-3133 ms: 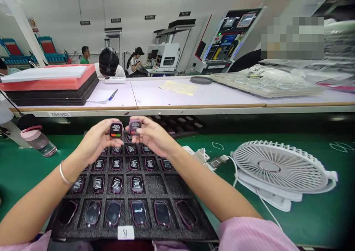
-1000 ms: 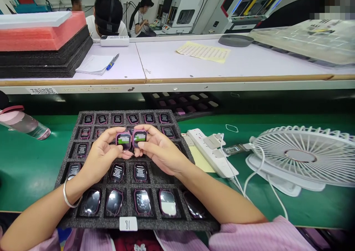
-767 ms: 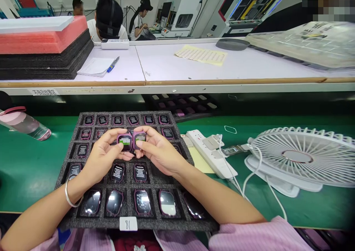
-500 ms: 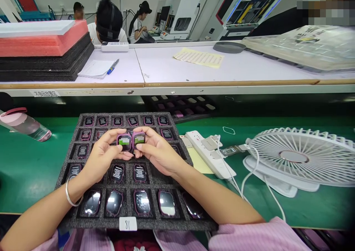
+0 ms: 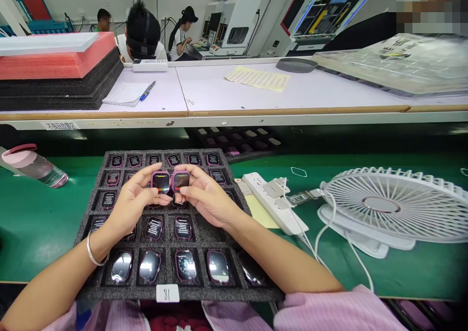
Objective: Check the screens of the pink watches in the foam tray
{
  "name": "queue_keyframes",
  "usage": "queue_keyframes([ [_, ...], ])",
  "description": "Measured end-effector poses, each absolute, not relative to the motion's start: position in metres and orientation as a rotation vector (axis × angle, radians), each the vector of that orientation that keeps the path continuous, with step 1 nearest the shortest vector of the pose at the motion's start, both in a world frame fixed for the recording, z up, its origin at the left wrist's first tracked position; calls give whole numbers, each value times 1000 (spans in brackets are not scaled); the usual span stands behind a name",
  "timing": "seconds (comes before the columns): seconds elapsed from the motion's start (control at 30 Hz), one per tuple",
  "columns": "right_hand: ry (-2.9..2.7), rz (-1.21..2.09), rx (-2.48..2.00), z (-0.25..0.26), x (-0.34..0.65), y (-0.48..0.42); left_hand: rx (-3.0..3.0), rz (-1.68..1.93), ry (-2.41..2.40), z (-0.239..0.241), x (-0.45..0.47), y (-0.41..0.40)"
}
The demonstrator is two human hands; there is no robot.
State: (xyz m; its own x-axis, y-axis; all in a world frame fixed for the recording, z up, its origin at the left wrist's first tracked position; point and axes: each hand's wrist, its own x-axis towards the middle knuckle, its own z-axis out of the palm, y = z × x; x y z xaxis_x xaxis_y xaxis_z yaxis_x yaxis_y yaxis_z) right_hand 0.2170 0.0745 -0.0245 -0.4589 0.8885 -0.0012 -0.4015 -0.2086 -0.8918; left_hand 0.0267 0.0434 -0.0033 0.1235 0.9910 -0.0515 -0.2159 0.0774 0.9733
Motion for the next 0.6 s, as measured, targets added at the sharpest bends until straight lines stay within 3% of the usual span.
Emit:
queue_keyframes([
  [0.6, -1206, 1639, -475, 17, 212, 123, 1157, 1343, 846, 45, 27, 86],
])
